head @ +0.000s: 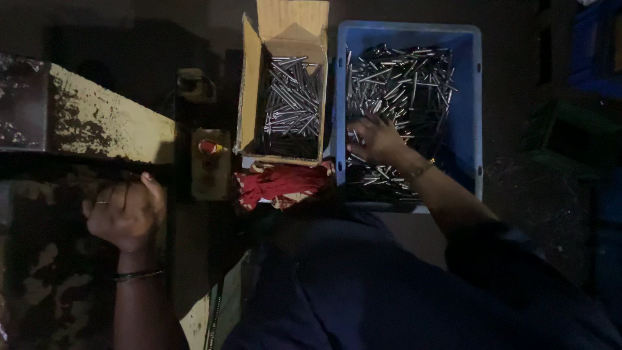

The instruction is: The person repeatedly picks metal fasteners from a blue bin and inserts them one by one into a machine slot. The person also presses a red button on the machine control panel during the process.

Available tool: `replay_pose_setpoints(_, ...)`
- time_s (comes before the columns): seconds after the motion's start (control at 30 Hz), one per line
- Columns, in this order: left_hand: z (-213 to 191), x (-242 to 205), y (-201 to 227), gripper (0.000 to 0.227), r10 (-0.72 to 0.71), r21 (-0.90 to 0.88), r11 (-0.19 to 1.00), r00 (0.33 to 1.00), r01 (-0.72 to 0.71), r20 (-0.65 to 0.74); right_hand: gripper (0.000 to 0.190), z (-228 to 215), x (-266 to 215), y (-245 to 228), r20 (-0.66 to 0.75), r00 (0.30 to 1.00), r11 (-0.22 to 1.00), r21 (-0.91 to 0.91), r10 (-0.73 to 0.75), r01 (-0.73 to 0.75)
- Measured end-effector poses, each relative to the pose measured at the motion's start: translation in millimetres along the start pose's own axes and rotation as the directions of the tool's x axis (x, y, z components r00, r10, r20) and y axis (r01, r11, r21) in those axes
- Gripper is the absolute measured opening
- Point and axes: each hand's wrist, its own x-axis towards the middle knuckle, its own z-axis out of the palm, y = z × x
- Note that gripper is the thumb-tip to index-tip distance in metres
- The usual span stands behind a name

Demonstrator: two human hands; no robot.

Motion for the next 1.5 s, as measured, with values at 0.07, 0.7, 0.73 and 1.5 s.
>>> replay_pose_setpoints(0.07, -6.3, 5.1, 5.4, 0.031, -0.007, -0.041, 0.999, 1.0, 0.006, -0.017, 0.06, -3.0, -27.4, -7.7, -0.038, 0.999, 1.0, 0.017, -0.023, 0.024)
replay_pose_setpoints(0.7, -9.7, 21.5, 16.6, 0.036, -0.055, 0.08, 0.995, 0.997, 0.06, -0.062, 0.121, -13.5, -20.4, 15.2, 0.016, 0.992, 0.963, -0.242, 0.124, -0.116)
replay_pose_setpoints(0.73, -9.5, 22.6, 16.4, 0.035, -0.044, 0.079, 0.996, 0.997, 0.049, -0.068, 0.105, -16.4, -12.7, 21.4, -0.086, 0.989, 0.982, -0.136, 0.117, -0.128)
replay_pose_setpoints(1.5, -39.2, -65.7, 80.1, 0.032, -0.723, -0.384, 0.625, 0.69, 0.679, 0.043, 0.035, -20.2, 2.2, 33.5, -0.327, 0.945, 0.999, -0.054, -0.008, -0.01)
